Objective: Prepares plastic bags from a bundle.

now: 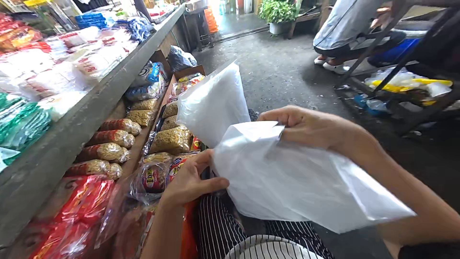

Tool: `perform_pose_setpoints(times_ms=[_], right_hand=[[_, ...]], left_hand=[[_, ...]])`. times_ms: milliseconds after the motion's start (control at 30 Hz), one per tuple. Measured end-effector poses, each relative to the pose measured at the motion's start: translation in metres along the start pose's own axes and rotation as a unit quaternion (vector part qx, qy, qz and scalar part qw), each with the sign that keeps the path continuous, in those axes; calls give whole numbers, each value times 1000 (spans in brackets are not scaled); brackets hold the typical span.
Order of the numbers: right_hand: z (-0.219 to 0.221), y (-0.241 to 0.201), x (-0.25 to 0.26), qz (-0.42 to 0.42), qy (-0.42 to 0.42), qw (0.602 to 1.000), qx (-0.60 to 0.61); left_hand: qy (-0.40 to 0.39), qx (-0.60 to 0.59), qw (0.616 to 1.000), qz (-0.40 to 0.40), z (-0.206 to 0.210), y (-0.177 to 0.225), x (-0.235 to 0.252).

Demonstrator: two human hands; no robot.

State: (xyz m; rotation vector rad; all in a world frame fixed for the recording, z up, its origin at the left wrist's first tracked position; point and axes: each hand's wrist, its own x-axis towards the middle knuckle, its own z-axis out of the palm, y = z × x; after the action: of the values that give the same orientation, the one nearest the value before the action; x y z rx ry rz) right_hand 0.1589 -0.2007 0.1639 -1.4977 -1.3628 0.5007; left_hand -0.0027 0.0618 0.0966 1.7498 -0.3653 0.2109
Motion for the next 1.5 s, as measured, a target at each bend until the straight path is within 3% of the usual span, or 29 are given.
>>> perform_pose_setpoints(times_ms=[67,133,167,233,300,367,467,533,633,700,767,800,900,967,1100,1233,1300,1400,1500], right_hand=[[-14,-13,-10,12,37,999,-32],[-24,-29,-22,12,73,993,-97],[-27,-37,-27,2,83,987,-140],[-21,-54,-34,-44,90,969,-224],[2,-65,-37,-111,79,947,-292],[42,-67,-40,-151,36,937,-313],[106,-54,-36,-158,-77,936,-306],[144,-40,-31,-98,-137,941,-295],[185,-25,-22,3,-222,936,-275],[194,-13,-22,6,-261,935,-241],[177,-3,-29,-27,-261,946,-190],[158,-2,-34,-58,-212,962,-162],[90,1,-40,-117,61,987,-88],[57,19,-26,-87,121,985,-86],[60,67,6,-66,-39,991,110],[87,80,12,-69,-139,945,288],[88,82,10,-71,-141,931,328],[77,71,2,-59,-75,944,315],[64,56,0,-30,-52,965,254]], left_hand=[[89,135,985,-52,0,-3,-2],[151,167,968,-112,-1,-3,-7],[143,140,969,-144,1,0,-12],[29,8,977,-209,9,2,-25],[-76,-159,952,-250,18,-6,-32],[-13,-281,921,-271,30,-7,-32],[119,-313,906,-258,42,-3,-28],[109,-265,925,-251,40,-13,-30],[99,-150,921,-344,46,-17,-21],[86,-114,937,-319,46,-16,-24],[67,-113,966,-222,36,-13,-36],[45,-118,978,-164,26,-12,-44],[-86,-104,990,-43,-5,-4,-55],[-146,-119,982,4,-13,5,-58],[-199,-133,968,80,-11,26,-54],[-136,-77,979,129,-12,34,-60],[-85,-63,989,106,-16,38,-67],[12,-31,998,50,-18,35,-80],[-10,-5,1000,-23,-34,19,-82]])
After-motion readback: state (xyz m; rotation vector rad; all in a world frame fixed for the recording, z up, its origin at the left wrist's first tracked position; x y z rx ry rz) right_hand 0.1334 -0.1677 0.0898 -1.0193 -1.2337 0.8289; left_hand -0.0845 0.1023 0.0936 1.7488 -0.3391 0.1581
